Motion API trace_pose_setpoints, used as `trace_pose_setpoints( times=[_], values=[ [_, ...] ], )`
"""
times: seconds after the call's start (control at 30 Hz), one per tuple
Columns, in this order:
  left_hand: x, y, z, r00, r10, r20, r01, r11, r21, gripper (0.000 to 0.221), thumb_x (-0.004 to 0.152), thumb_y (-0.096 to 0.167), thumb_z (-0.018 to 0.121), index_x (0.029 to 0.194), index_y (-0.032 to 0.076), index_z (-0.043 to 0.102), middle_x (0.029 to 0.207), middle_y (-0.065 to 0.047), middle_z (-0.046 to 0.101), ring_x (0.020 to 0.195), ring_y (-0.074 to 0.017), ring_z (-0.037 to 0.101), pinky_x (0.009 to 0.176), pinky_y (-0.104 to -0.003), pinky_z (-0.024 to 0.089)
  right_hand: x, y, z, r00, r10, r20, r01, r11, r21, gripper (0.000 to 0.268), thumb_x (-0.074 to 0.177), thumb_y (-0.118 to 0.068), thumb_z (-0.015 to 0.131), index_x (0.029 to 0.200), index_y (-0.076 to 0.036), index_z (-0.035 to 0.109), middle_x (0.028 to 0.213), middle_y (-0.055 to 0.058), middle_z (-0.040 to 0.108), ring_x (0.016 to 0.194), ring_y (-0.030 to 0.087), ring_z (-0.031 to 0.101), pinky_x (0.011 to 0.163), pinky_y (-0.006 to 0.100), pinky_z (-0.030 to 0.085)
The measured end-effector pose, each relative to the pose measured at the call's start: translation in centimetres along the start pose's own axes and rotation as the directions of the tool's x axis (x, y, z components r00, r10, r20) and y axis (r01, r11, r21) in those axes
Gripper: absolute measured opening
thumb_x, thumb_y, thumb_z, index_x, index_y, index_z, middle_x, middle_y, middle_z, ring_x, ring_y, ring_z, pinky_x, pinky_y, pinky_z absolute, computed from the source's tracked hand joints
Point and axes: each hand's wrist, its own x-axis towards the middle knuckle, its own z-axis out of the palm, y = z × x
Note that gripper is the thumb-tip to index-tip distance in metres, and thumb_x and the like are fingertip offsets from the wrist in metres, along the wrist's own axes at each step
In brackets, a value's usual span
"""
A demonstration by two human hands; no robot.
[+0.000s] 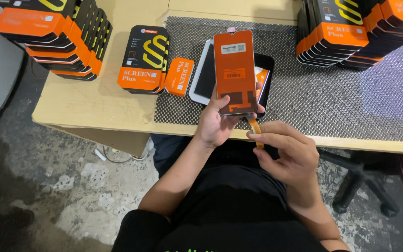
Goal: The person picks up a phone screen assembly and a separate flex cable from the table, aligns them, and removes protective film from the screen component.
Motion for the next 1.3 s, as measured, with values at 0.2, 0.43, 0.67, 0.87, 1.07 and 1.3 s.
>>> trace_pose_setpoints(
  times=[0.2,0.43,0.67,0.87,1.07,1.3],
  values=[
    [0.0,-0.5,-0.3,1.0,0.023,-0.006,-0.023,0.999,0.031,0.042,0.1,0.018,0.049,0.141,0.017,0.048,0.136,-0.036,0.057,0.097,-0.0558,0.069,0.076,-0.055,0.063,0.6,-0.5,0.0,0.999,-0.006,-0.031,0.006,1.0,-0.016,0.019,0.081,0.005,0.078,0.097,0.011,0.073,0.088,0.025,0.071,0.078,0.038,0.075,0.063,0.044,0.059],
    [-0.6,-2.2,-1.2,0.998,0.042,0.052,-0.047,0.994,0.101,0.052,0.098,0.013,0.05,0.148,0.012,0.038,0.142,-0.034,0.054,0.108,-0.0511,0.067,0.081,-0.058,0.06,0.5,0.3,-1.1,0.987,0.115,-0.11,-0.119,0.993,-0.027,0.019,0.087,-0.002,0.073,0.101,0.011,0.072,0.092,0.026,0.07,0.08,0.03,0.072,0.065,0.037,0.056],
    [-1.2,-2.8,-3.8,0.986,-0.012,0.167,-0.057,0.912,0.406,0.069,0.089,0.008,0.065,0.153,0.01,0.039,0.144,-0.019,0.055,0.125,-0.0316,0.058,0.108,-0.05,0.048,0.9,2.1,-2.0,0.876,0.47,-0.105,-0.453,0.878,0.154,0.036,0.094,0.005,0.062,0.129,0.012,0.054,0.114,0.027,0.07,0.1,0.029,0.073,0.083,0.038,0.061],
    [-1.4,-1.7,-1.3,0.979,-0.026,0.2,-0.084,0.85,0.52,0.076,0.087,-0.01,0.061,0.156,0.009,0.035,0.139,-0.01,0.058,0.131,-0.0177,0.053,0.116,-0.043,0.043,1.4,2.4,-1.4,0.832,0.537,-0.141,-0.508,0.839,0.195,0.049,0.093,0.005,0.063,0.139,0.009,0.048,0.115,0.027,0.066,0.101,0.027,0.069,0.086,0.036,0.062],
    [-0.7,0.3,1.4,0.975,0.025,0.221,-0.177,0.689,0.703,0.073,0.09,-0.004,0.054,0.159,0.007,0.029,0.121,-0.006,0.055,0.115,-0.0161,0.052,0.104,-0.042,0.045,0.9,2.8,-0.2,0.877,0.461,-0.138,-0.451,0.887,0.097,0.076,0.092,0.005,0.068,0.156,-0.002,0.029,0.124,0.021,0.06,0.11,0.024,0.063,0.097,0.035,0.057],
    [-0.5,-1.9,4.3,0.89,0.325,0.32,-0.394,0.193,0.899,0.048,0.108,0.026,0.033,0.144,-0.006,0.036,0.148,-0.024,0.04,0.133,-0.039,0.048,0.111,-0.044,0.045,0.7,4.2,0.6,0.921,0.352,-0.167,-0.367,0.928,-0.071,0.077,0.091,-0.002,0.077,0.154,0.005,0.033,0.127,0.021,0.052,0.107,0.029,0.06,0.091,0.038,0.057]
  ],
)
